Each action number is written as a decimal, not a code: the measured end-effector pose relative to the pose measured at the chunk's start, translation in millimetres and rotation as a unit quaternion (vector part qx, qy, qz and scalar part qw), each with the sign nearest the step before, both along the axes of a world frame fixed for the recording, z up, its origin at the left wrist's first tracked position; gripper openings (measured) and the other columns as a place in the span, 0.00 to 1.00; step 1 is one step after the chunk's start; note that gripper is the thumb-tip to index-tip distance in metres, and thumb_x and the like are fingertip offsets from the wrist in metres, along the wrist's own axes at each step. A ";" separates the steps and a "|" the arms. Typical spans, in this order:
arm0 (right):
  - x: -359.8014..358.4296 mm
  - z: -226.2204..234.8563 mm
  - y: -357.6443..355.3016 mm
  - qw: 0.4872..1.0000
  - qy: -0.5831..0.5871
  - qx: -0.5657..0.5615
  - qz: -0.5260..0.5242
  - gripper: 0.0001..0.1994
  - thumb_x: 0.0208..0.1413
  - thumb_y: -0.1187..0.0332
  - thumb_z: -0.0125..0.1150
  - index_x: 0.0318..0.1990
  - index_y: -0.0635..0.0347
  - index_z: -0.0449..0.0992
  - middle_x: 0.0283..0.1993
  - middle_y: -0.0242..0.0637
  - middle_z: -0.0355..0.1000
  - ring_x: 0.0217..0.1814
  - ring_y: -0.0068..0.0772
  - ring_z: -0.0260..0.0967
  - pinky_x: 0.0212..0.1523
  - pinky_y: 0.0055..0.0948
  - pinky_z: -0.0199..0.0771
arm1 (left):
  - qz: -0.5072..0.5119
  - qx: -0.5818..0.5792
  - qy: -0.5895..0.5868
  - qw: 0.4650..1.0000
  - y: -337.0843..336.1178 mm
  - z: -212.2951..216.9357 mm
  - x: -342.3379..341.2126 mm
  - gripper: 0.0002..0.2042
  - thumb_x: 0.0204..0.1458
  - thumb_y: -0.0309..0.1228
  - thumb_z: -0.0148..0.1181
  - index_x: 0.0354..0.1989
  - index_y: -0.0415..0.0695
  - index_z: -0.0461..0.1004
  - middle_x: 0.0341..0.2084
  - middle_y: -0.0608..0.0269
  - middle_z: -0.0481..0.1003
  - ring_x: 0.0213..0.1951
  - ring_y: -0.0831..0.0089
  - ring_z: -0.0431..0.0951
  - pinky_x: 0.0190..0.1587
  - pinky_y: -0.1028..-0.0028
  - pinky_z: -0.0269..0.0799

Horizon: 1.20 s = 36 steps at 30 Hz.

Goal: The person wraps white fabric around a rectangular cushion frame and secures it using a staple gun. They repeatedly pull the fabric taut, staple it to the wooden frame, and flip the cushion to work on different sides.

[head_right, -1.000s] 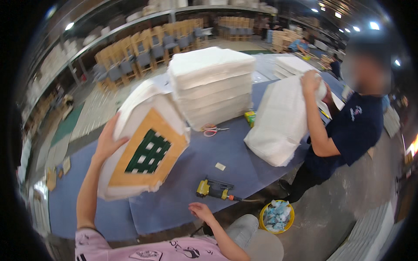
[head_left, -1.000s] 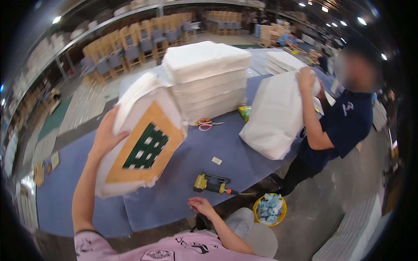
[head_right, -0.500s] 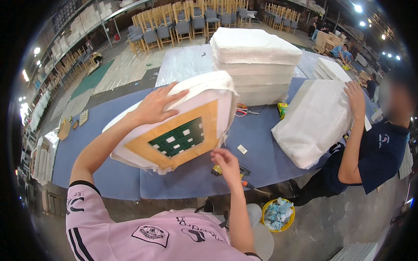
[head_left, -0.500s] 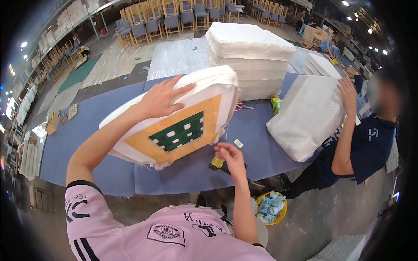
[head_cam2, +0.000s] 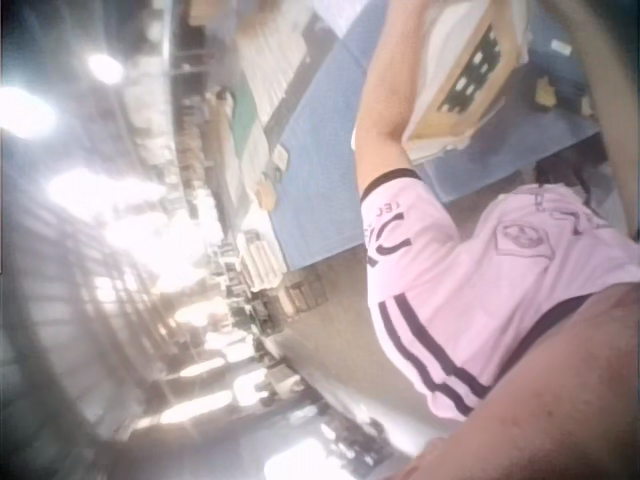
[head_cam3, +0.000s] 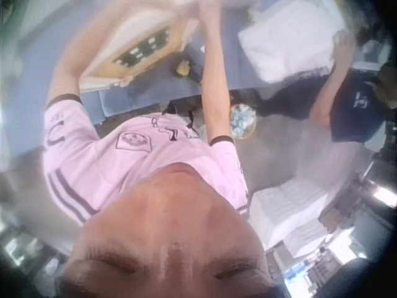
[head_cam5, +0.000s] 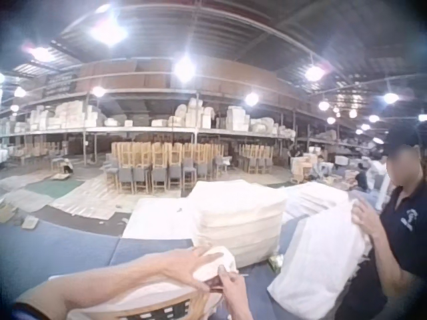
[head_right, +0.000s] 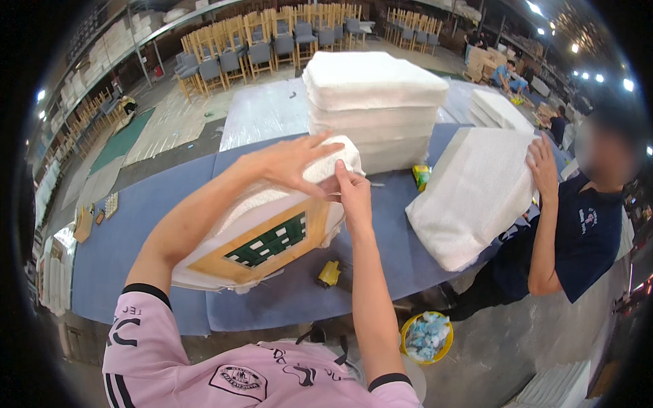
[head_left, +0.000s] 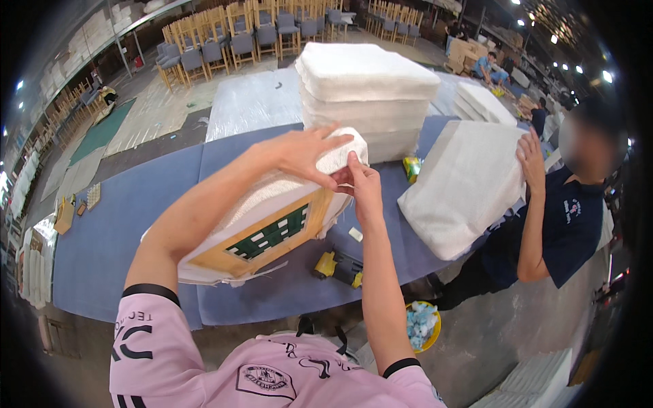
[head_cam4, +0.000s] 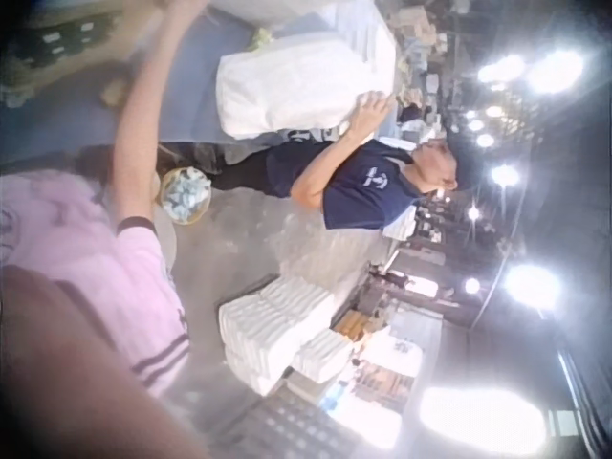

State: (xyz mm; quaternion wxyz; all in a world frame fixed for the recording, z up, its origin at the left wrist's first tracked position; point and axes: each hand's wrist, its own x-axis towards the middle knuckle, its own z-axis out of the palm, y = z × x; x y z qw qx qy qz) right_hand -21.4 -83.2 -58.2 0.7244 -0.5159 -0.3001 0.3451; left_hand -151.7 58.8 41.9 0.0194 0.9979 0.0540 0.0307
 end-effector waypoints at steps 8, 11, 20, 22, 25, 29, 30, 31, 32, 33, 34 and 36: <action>-9.5 -19.5 4.9 0.998 0.061 -0.003 0.007 0.19 0.64 0.53 0.67 0.39 0.64 0.81 0.32 0.33 0.78 0.28 0.21 0.74 0.29 0.23 0.76 | -0.099 -0.266 -0.188 0.940 30.3 -15.0 3.6 0.07 0.59 0.29 0.63 0.31 0.39 0.78 0.54 0.52 0.81 0.59 0.60 0.77 0.63 0.64 0.67; -5.8 -14.5 18.8 0.995 0.030 0.070 -0.068 0.17 0.64 0.54 0.67 0.34 0.61 0.80 0.28 0.30 0.77 0.25 0.19 0.73 0.28 0.23 0.76 | -0.070 -0.357 -0.192 0.911 37.7 -17.9 6.3 0.08 0.60 0.31 0.64 0.33 0.39 0.79 0.55 0.54 0.80 0.61 0.61 0.75 0.65 0.61 0.66; 4.0 -36.5 21.6 0.996 0.042 0.061 -0.052 0.17 0.64 0.58 0.67 0.27 0.62 0.77 0.24 0.30 0.73 0.21 0.18 0.68 0.24 0.23 0.73 | -0.093 -0.282 -0.143 0.944 35.8 -18.0 1.0 0.16 0.61 0.36 0.64 0.51 0.38 0.77 0.67 0.50 0.71 0.74 0.54 0.60 0.74 0.54 0.54; -0.9 -31.4 18.2 0.995 0.037 0.062 -0.070 0.18 0.65 0.58 0.66 0.27 0.62 0.77 0.23 0.30 0.72 0.20 0.18 0.67 0.24 0.22 0.72 | -0.152 -0.097 -0.144 0.973 19.1 -26.0 -1.5 0.25 0.60 0.38 0.65 0.63 0.40 0.70 0.72 0.49 0.63 0.76 0.53 0.54 0.76 0.51 0.49; -4.8 -37.5 17.8 0.994 0.006 0.062 -0.087 0.19 0.66 0.57 0.64 0.28 0.63 0.77 0.22 0.30 0.72 0.19 0.18 0.66 0.23 0.22 0.69 | -0.176 0.057 -0.089 0.979 14.2 -27.8 -2.8 0.37 0.58 0.38 0.63 0.76 0.45 0.58 0.78 0.54 0.52 0.79 0.54 0.47 0.78 0.51 0.44; 10.8 -95.4 -5.0 0.985 -0.083 -0.032 -0.146 0.19 0.67 0.58 0.62 0.25 0.61 0.75 0.20 0.26 0.68 0.19 0.18 0.63 0.21 0.23 0.63 | -0.166 0.116 -0.037 0.979 3.2 -34.8 -4.2 0.37 0.55 0.33 0.59 0.76 0.44 0.57 0.78 0.58 0.51 0.79 0.55 0.46 0.79 0.52 0.44; 26.8 -120.0 -22.9 0.970 -0.125 -0.091 -0.188 0.19 0.66 0.59 0.61 0.24 0.61 0.73 0.19 0.26 0.66 0.19 0.18 0.62 0.21 0.23 0.63 | -0.163 0.123 -0.036 0.978 0.4 -35.0 1.2 0.37 0.55 0.32 0.59 0.76 0.44 0.56 0.78 0.59 0.50 0.79 0.54 0.46 0.79 0.52 0.44; 43.4 -155.6 -51.3 0.974 -0.081 -0.101 -0.188 0.18 0.65 0.60 0.61 0.23 0.58 0.72 0.18 0.25 0.64 0.18 0.20 0.62 0.20 0.25 0.62 | -0.152 0.135 -0.033 0.979 1.1 -32.7 4.0 0.37 0.55 0.32 0.59 0.76 0.44 0.56 0.79 0.59 0.50 0.79 0.54 0.46 0.79 0.52 0.44; 57.0 -187.0 -92.3 0.973 -0.021 -0.140 -0.181 0.18 0.65 0.59 0.62 0.23 0.55 0.70 0.18 0.26 0.61 0.18 0.21 0.60 0.20 0.24 0.59 | -0.158 0.130 -0.035 0.978 0.2 -35.1 8.8 0.38 0.55 0.34 0.60 0.76 0.44 0.55 0.79 0.58 0.49 0.79 0.54 0.46 0.79 0.52 0.43; 73.4 -227.2 -142.5 0.954 0.051 -0.173 -0.240 0.15 0.64 0.58 0.62 0.29 0.57 0.74 0.22 0.26 0.66 0.21 0.23 0.66 0.22 0.25 0.69 | -0.168 0.123 -0.043 0.977 -1.5 -33.0 14.6 0.39 0.55 0.35 0.60 0.77 0.44 0.55 0.79 0.57 0.49 0.79 0.54 0.46 0.79 0.52 0.43; 78.3 -254.8 -185.8 0.933 0.145 -0.153 -0.292 0.12 0.64 0.58 0.62 0.39 0.57 0.77 0.29 0.26 0.71 0.30 0.24 0.72 0.30 0.28 0.76 | -0.172 0.116 -0.046 0.977 -2.0 -32.6 17.1 0.39 0.54 0.36 0.60 0.77 0.44 0.55 0.79 0.57 0.48 0.79 0.54 0.46 0.79 0.51 0.43; 68.7 -289.8 -240.6 0.853 0.299 -0.104 -0.415 0.16 0.63 0.57 0.63 0.53 0.56 0.77 0.40 0.29 0.76 0.44 0.27 0.74 0.42 0.38 0.80 | -0.173 0.104 -0.048 0.978 0.1 -26.8 7.9 0.42 0.53 0.39 0.61 0.77 0.42 0.54 0.79 0.53 0.48 0.79 0.53 0.45 0.79 0.51 0.42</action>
